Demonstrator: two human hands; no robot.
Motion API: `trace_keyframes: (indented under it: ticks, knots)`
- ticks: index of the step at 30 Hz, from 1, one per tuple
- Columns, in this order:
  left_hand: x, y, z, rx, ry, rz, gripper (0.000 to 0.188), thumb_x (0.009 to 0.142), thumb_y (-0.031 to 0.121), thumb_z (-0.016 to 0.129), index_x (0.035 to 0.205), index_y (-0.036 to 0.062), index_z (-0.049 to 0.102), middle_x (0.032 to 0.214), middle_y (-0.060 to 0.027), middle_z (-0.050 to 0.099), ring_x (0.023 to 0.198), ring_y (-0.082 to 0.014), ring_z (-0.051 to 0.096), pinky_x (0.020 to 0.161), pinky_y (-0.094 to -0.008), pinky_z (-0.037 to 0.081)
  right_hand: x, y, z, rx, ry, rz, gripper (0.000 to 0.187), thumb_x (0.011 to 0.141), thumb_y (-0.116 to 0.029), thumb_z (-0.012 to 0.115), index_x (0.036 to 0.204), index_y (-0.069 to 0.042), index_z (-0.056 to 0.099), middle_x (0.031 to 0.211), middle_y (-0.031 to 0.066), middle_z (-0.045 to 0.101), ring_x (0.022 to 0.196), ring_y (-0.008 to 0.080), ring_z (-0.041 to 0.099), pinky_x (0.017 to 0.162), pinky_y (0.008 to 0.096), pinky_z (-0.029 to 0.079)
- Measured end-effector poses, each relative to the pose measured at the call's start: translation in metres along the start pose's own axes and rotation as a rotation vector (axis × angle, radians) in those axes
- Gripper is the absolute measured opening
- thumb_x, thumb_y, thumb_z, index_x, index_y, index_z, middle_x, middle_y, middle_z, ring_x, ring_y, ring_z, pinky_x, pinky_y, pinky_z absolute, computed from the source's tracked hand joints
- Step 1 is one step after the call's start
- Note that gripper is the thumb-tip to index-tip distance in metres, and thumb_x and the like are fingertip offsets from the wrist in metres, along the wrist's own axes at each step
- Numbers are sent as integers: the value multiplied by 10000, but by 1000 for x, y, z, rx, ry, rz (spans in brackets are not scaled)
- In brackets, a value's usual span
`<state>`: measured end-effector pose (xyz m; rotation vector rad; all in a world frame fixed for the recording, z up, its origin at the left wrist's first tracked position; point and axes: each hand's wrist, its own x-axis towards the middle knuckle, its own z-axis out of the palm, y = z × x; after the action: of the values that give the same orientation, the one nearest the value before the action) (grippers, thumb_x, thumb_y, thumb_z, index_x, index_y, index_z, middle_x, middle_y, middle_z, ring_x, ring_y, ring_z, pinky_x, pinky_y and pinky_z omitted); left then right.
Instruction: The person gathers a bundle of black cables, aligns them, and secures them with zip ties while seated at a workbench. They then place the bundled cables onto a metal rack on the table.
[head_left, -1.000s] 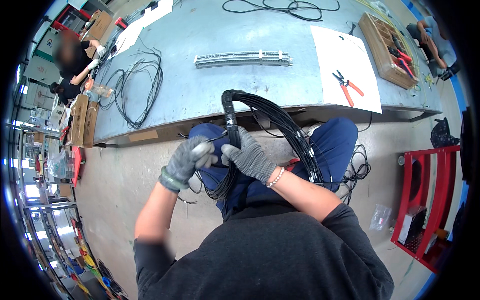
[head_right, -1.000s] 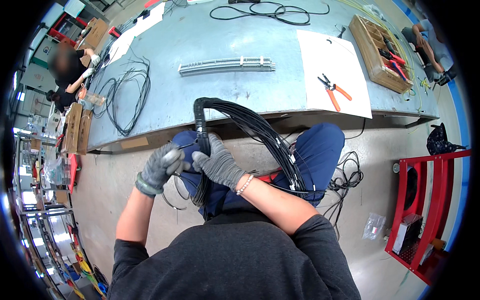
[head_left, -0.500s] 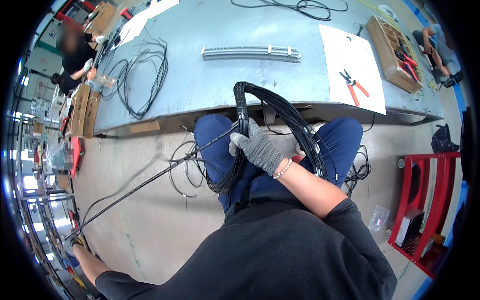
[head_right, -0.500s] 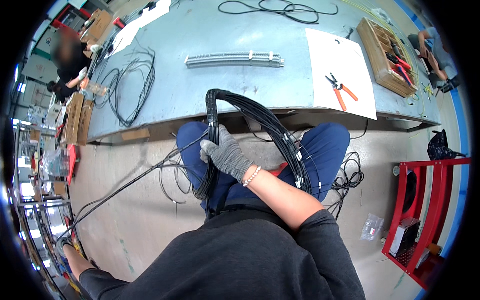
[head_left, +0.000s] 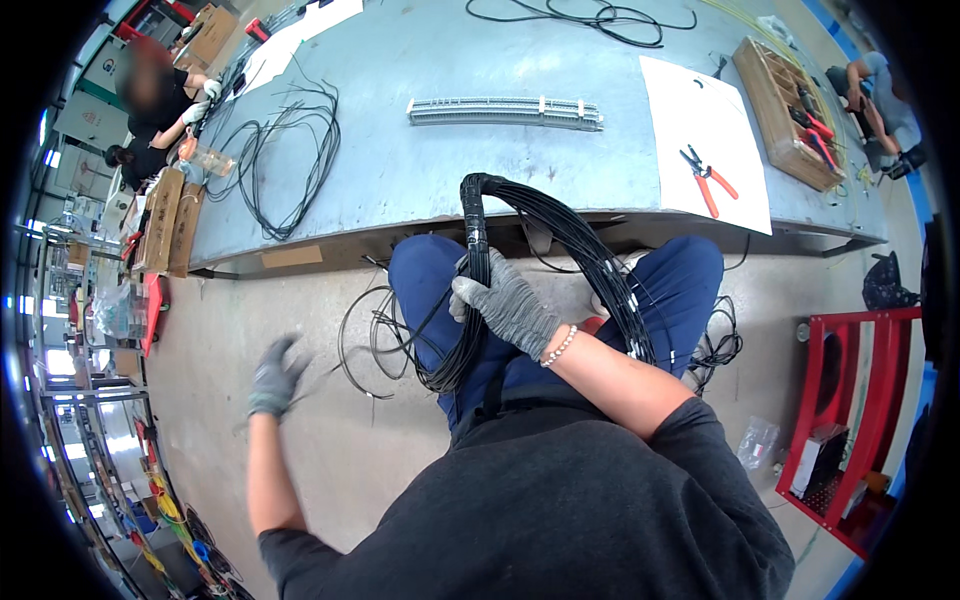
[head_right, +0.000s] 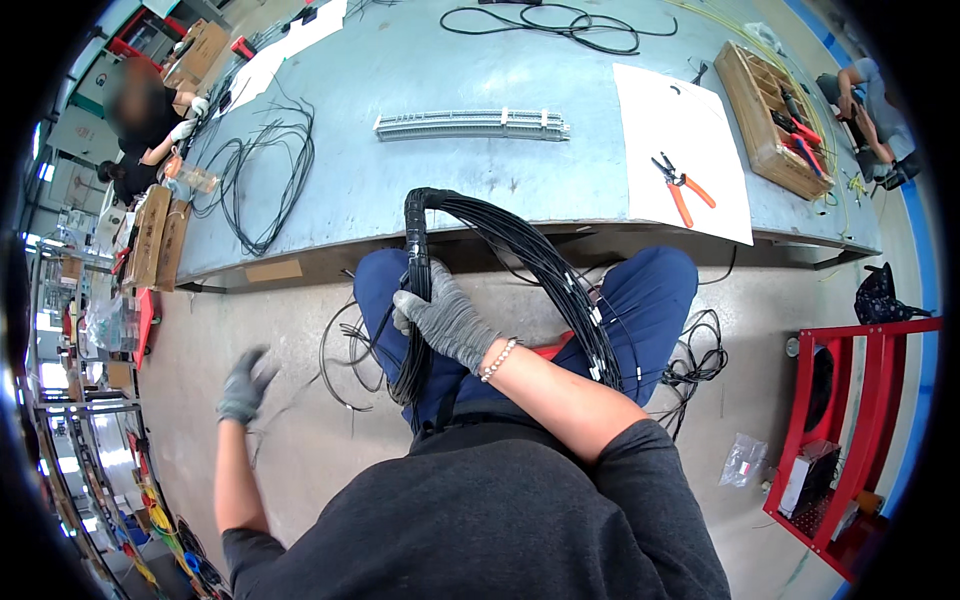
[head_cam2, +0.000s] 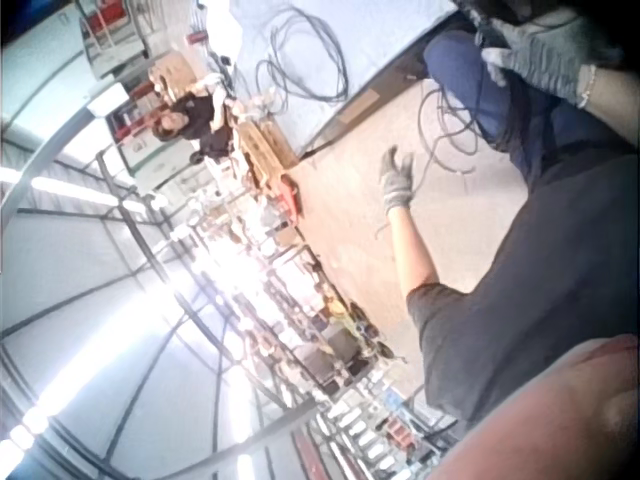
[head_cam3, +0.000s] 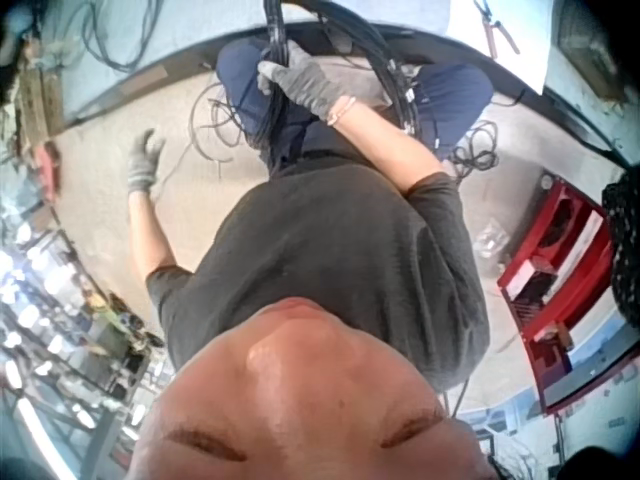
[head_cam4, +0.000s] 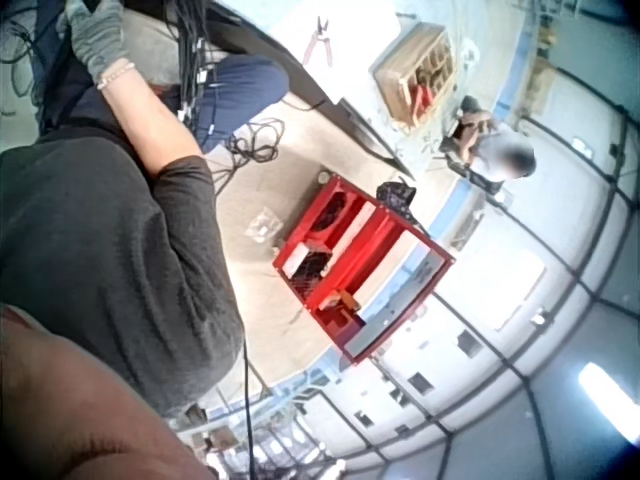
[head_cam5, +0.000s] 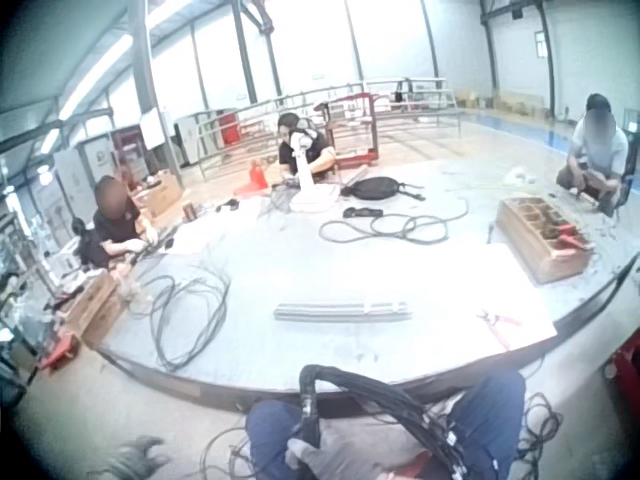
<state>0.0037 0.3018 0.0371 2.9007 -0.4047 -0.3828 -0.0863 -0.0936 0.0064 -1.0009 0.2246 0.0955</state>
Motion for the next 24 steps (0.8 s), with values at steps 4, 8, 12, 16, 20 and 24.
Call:
trace_keyframes:
  ticks: [4,8,12,16,20,24]
  knots:
    - [52,224,27,-781,-147,409,363,900,174,603,1219,12,543,1156,-136,612,1066,-221,591,919,-332,472,0,12,-5,-20,6,-35,285,897,-50,552,1127,-27,385,757,65,553,632,134,564,586,291,505]
    - [72,273,21,-759,-553,215,371,876,189,632,1184,-2,554,1049,-164,653,983,-267,632,869,-356,494,4,13,-15,-265,15,-153,401,898,-66,560,1243,-19,361,806,59,569,692,131,581,626,286,517]
    - [84,267,18,-448,-324,443,418,815,250,713,1126,10,572,965,-111,632,900,-196,618,846,-334,497,5,15,-18,-167,-35,-102,401,886,-67,573,1230,-11,374,840,57,595,727,121,597,661,271,520]
    - [85,266,-2,-223,-298,457,230,807,232,699,959,67,648,840,-77,643,806,-181,635,744,-330,499,1,10,-14,-183,-95,-32,336,883,-59,571,1172,-4,410,834,49,602,729,122,601,686,267,518]
    - [78,255,12,-97,46,738,260,886,298,593,859,45,647,721,-80,610,686,-181,592,678,-339,492,4,15,-13,-230,-27,-61,264,884,-90,584,1079,-8,427,808,60,590,733,149,602,701,295,512]
    - [73,266,5,-723,-574,50,314,941,309,532,842,30,637,620,-57,543,708,-175,616,631,-338,491,7,23,-15,-629,116,-153,304,898,-151,559,1132,-5,430,843,131,621,761,281,630,730,376,512]
